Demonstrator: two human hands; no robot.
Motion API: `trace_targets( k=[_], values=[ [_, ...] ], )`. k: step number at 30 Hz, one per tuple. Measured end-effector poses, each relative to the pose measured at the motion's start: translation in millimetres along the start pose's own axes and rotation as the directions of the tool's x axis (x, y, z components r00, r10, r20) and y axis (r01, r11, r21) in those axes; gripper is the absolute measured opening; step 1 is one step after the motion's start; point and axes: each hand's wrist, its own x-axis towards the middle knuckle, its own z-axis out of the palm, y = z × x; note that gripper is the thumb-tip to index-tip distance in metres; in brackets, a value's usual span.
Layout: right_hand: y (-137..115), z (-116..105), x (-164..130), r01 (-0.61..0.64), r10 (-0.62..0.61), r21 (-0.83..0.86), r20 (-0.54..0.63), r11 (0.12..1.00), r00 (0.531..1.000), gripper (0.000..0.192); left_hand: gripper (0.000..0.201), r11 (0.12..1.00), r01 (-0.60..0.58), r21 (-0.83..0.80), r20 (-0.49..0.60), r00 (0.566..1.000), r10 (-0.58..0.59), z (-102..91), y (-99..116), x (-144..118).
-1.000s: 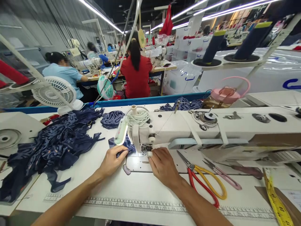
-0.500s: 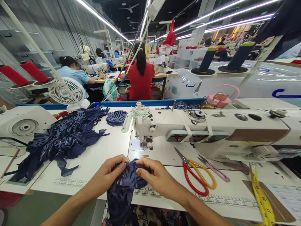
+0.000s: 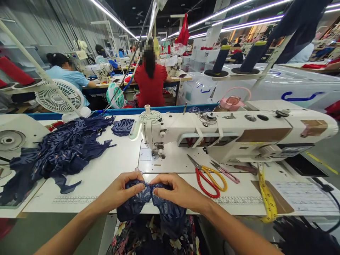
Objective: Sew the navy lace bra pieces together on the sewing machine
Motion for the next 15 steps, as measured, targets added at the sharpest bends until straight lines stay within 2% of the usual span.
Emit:
trace_targets(
  k=[8, 15],
  values=[
    [0.9, 10.0, -1.0, -0.055, 0.063, 0.185, -0.037, 0.981, 0.997, 0.014, 0.025, 0.999, 0.025, -0.022, 0.010, 1.000, -0.025, 1.6, -7.0, -5.7],
    [7.2, 15.2, -2.6, -0.082, 0.090, 0.214, -0.029, 0.973, 0.995, 0.017, 0.027, 0.994, 0.044, -0.101, 0.024, 0.999, -0.042, 5.6, -16.4, -10.9]
  ],
)
